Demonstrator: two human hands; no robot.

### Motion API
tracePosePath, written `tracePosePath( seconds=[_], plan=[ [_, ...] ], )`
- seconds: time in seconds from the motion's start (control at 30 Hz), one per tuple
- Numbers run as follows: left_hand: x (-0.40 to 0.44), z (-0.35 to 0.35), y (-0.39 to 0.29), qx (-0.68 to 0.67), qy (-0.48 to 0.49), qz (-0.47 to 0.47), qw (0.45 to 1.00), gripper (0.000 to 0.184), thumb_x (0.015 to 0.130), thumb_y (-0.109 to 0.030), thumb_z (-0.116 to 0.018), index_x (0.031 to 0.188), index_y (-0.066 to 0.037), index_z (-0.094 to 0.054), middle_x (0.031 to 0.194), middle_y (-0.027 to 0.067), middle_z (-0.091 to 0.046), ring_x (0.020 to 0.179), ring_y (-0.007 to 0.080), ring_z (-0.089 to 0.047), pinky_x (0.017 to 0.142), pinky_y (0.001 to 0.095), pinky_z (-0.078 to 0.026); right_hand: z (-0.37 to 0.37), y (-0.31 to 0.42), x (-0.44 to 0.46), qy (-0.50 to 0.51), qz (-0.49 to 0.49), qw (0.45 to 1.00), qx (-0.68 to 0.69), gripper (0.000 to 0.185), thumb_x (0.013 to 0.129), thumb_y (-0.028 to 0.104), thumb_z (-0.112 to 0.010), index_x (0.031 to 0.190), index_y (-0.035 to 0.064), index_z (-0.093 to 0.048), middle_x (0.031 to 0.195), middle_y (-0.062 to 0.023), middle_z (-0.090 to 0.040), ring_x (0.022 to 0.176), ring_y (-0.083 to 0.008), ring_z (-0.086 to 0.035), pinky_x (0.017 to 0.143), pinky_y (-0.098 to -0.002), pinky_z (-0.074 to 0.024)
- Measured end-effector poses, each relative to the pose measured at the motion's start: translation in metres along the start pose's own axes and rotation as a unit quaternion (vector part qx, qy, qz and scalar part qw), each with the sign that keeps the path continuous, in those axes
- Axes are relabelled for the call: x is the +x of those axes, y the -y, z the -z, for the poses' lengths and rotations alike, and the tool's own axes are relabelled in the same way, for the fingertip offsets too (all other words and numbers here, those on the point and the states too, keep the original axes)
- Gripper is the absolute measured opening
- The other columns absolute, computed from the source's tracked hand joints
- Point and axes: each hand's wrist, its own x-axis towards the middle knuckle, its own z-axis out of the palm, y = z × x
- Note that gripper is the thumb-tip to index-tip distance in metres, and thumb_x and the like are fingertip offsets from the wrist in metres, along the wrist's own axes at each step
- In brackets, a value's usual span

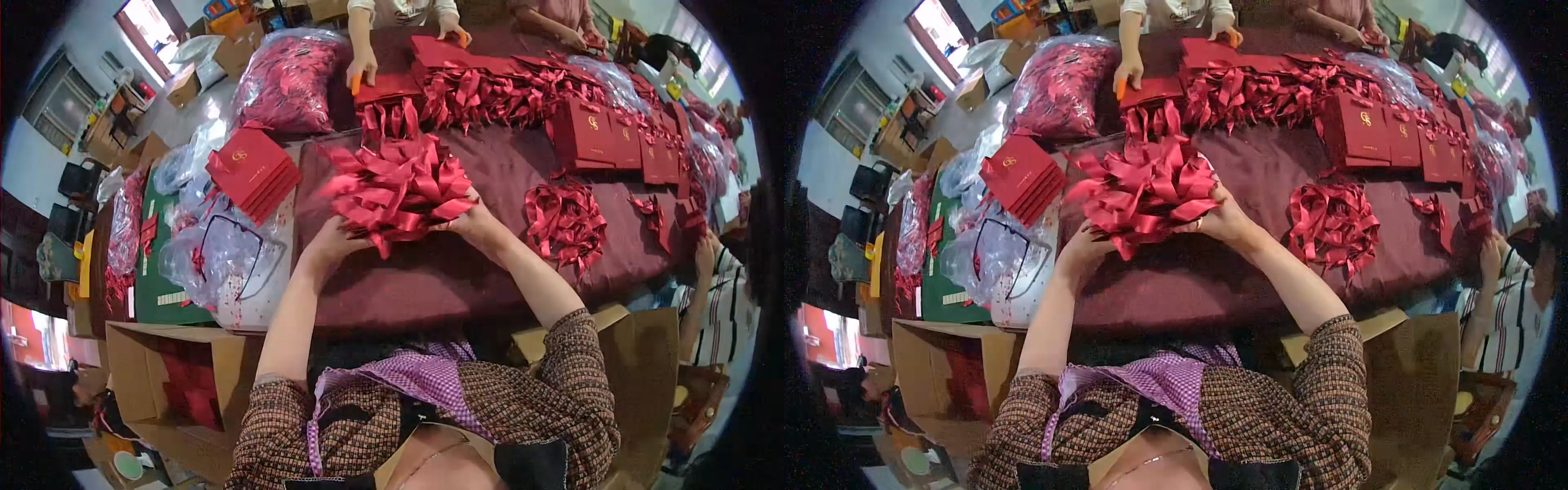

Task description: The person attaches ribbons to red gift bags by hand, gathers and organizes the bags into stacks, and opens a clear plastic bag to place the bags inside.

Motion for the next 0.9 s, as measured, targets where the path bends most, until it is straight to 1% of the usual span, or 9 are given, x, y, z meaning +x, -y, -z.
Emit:
tracePosePath(
  seconds=[0.1, 0.2, 0.27, 0.3, 0.4, 0.47, 0.57, 0.7, 0.9],
  plan=[
    [0.007, 0.003, 0.002, -0.005, 0.041, -0.058, 0.997, 0.065, 0.068, -0.001, -0.076, 0.126, -0.004, -0.048, 0.124, 0.0081, -0.056, 0.117, 0.0198, -0.051, 0.099, 0.0349, -0.041, -0.001, -0.006, 0.000, 0.010, 0.058, 0.983, -0.171, 0.104, 0.066, -0.009, -0.076, 0.146, 0.0121, -0.013, 0.140, -0.0060, -0.037, 0.123, -0.0197, -0.044, 0.098, -0.0353, -0.0453],
    [0.001, 0.008, 0.010, 0.152, 0.022, -0.126, 0.980, 0.056, 0.070, -0.009, -0.078, 0.120, -0.004, -0.055, 0.122, 0.0067, -0.058, 0.114, 0.0173, -0.053, 0.095, 0.0330, -0.044, 0.018, -0.021, -0.002, 0.016, 0.084, 0.972, -0.219, 0.076, 0.064, -0.001, -0.081, 0.130, 0.0083, -0.044, 0.124, -0.0039, -0.053, 0.116, -0.0171, -0.050, 0.096, -0.0340, -0.0444],
    [0.009, -0.001, 0.017, 0.357, -0.030, -0.248, 0.900, 0.053, 0.070, -0.011, -0.078, 0.118, -0.007, -0.058, 0.117, 0.0080, -0.061, 0.109, 0.0182, -0.056, 0.091, 0.0331, -0.046, 0.049, -0.043, 0.009, -0.038, 0.149, 0.883, -0.444, 0.061, 0.066, 0.003, -0.081, 0.119, 0.0065, -0.051, 0.114, -0.0033, -0.057, 0.108, -0.0172, -0.053, 0.093, -0.0325, -0.0444],
    [0.022, 0.000, 0.037, 0.164, -0.063, -0.205, 0.963, 0.051, 0.071, -0.012, -0.078, 0.117, -0.009, -0.058, 0.112, 0.0087, -0.062, 0.105, 0.0196, -0.058, 0.089, 0.0344, -0.046, 0.062, -0.056, 0.016, -0.026, 0.130, 0.862, -0.489, 0.055, 0.069, 0.004, -0.078, 0.116, 0.0053, -0.051, 0.110, -0.0038, -0.057, 0.104, -0.0164, -0.055, 0.092, -0.0299, -0.0434],
    [0.045, 0.006, 0.038, 0.355, -0.116, -0.367, 0.852, 0.046, 0.074, -0.010, -0.075, 0.115, -0.004, -0.056, 0.112, 0.0037, -0.061, 0.106, 0.0163, -0.057, 0.089, 0.0316, -0.046, 0.030, -0.044, 0.017, -0.059, 0.138, 0.929, -0.339, 0.045, 0.071, 0.001, -0.074, 0.111, 0.0040, -0.054, 0.111, -0.0047, -0.055, 0.105, -0.0167, -0.053, 0.093, -0.0308, -0.0421],
    [0.047, -0.001, 0.027, 0.086, -0.058, -0.258, 0.961, 0.045, 0.074, -0.007, -0.073, 0.115, -0.002, -0.055, 0.113, 0.0037, -0.061, 0.105, 0.0176, -0.058, 0.089, 0.0325, -0.046, 0.016, -0.039, 0.023, -0.063, 0.154, 0.934, -0.317, 0.054, 0.070, 0.002, -0.075, 0.118, 0.0034, -0.049, 0.115, -0.0052, -0.051, 0.107, -0.0184, -0.051, 0.095, -0.0338, -0.0407],
    [0.043, -0.013, 0.014, -0.262, -0.058, -0.143, 0.953, 0.045, 0.073, 0.003, -0.065, 0.116, -0.004, -0.055, 0.110, 0.0062, -0.062, 0.103, 0.0204, -0.059, 0.093, 0.0362, -0.046, -0.001, -0.007, 0.039, -0.005, 0.225, 0.849, -0.478, 0.064, 0.074, 0.012, -0.076, 0.127, 0.0012, -0.041, 0.119, -0.0084, -0.054, 0.112, -0.0190, -0.050, 0.095, -0.0338, -0.0416],
    [0.044, -0.037, 0.015, -0.412, 0.044, -0.151, 0.898, 0.067, 0.073, -0.017, -0.074, 0.131, -0.011, -0.042, 0.128, 0.0032, -0.051, 0.120, 0.0227, -0.047, 0.104, 0.0417, -0.038, -0.087, 0.066, 0.041, -0.023, 0.079, 0.693, -0.717, 0.065, 0.068, 0.019, -0.079, 0.118, -0.0011, -0.043, 0.108, -0.0224, -0.060, 0.104, -0.0329, -0.058, 0.089, -0.0378, -0.0453],
    [0.040, -0.057, 0.023, -0.387, 0.154, -0.041, 0.908, 0.051, 0.085, -0.033, -0.064, 0.125, -0.007, -0.048, 0.116, 0.0066, -0.059, 0.108, 0.0215, -0.055, 0.094, 0.0370, -0.043, -0.130, 0.092, 0.046, 0.040, 0.153, 0.528, -0.834, 0.050, 0.069, 0.014, -0.070, 0.108, -0.0038, -0.044, 0.094, -0.0247, -0.059, 0.091, -0.0411, -0.058, 0.079, -0.0444, -0.0467]
  ],
)
